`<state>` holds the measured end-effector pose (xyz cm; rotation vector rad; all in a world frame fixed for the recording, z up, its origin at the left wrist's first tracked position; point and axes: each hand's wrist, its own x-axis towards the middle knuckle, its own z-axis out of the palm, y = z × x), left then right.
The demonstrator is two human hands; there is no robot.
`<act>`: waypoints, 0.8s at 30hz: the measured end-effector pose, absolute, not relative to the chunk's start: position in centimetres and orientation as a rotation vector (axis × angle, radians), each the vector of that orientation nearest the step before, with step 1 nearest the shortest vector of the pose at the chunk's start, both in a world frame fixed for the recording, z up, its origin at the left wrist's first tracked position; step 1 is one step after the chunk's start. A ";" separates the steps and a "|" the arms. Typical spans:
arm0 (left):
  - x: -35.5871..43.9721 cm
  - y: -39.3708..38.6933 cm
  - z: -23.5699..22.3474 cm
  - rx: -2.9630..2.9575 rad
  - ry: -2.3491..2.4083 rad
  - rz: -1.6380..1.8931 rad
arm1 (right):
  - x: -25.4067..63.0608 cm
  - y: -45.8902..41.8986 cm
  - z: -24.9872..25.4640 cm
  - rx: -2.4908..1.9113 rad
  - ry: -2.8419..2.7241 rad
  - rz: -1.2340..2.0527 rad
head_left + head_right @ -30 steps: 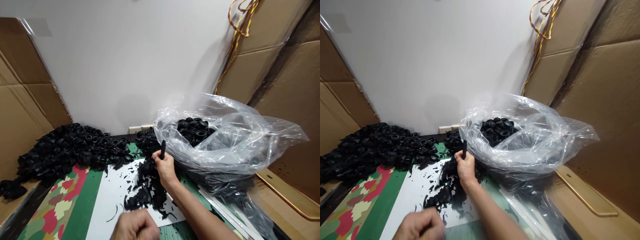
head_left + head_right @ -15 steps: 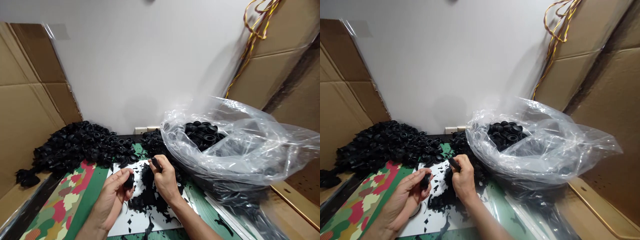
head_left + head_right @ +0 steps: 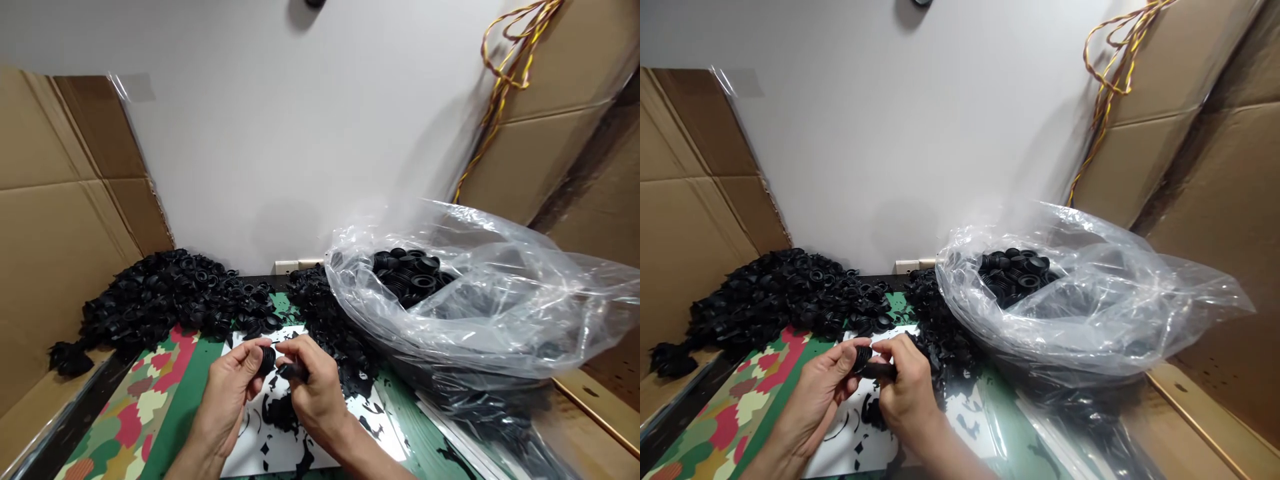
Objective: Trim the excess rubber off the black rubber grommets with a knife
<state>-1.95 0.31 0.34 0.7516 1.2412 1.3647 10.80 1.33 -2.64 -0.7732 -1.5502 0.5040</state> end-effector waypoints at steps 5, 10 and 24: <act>-1.5 0.7 0.2 0.975 1.379 1.442 | 11.1 1.7 -2.8 -0.812 -1.740 0.258; -1.1 0.7 0.4 1.291 1.494 1.545 | 11.1 1.4 -2.5 -0.897 -1.887 -0.041; -2.9 0.2 1.3 0.620 1.026 1.255 | 15.4 4.8 -2.4 -1.239 -1.438 0.652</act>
